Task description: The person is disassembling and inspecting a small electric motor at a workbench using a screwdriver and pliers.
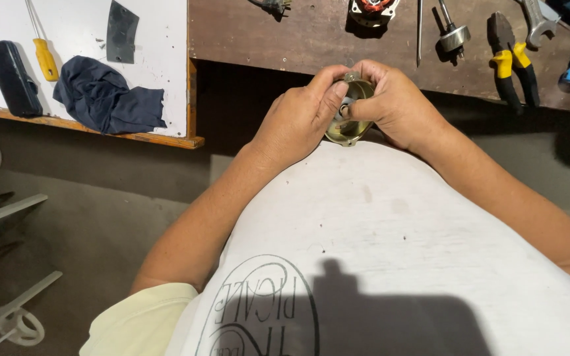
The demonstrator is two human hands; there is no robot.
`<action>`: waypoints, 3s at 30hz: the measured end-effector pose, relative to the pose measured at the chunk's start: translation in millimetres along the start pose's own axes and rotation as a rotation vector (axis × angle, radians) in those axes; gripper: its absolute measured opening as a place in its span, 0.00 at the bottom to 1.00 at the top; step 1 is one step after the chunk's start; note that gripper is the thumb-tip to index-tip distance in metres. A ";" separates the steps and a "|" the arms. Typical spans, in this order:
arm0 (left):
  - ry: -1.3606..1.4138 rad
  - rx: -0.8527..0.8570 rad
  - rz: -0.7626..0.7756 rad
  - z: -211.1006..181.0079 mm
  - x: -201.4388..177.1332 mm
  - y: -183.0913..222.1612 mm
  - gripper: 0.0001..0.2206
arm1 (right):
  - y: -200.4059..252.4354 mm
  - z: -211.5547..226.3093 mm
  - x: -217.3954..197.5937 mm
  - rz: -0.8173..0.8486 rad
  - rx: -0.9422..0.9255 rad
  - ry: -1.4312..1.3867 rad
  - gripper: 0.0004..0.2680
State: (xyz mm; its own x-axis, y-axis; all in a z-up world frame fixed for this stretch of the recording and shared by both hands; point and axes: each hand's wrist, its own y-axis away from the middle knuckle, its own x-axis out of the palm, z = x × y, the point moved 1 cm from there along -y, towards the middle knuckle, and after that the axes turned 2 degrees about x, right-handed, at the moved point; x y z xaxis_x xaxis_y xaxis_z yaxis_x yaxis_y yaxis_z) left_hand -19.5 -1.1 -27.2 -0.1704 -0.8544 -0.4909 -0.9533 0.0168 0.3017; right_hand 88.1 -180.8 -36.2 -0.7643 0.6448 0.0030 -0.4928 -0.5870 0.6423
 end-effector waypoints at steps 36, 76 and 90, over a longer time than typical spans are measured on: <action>0.443 0.070 -0.129 29.8 2.9 -2.8 0.21 | -3.8 -19.4 -11.7 -0.028 -0.302 -0.051 0.22; 0.260 0.107 -0.209 43.3 -3.8 18.4 0.38 | -25.6 -48.5 13.7 -0.046 -0.148 -0.553 0.13; 0.913 0.148 0.409 85.4 28.0 -32.3 0.53 | 7.2 -117.4 59.5 -0.170 -0.271 -0.358 0.17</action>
State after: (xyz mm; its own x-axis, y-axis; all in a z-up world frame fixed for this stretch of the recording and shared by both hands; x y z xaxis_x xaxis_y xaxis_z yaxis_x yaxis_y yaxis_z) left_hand -14.8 18.8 -120.5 -0.2942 -0.8384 0.4589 -0.8963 0.4087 0.1721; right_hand -9.7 -204.1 -121.4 -0.4959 0.8428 0.2094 -0.7255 -0.5346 0.4335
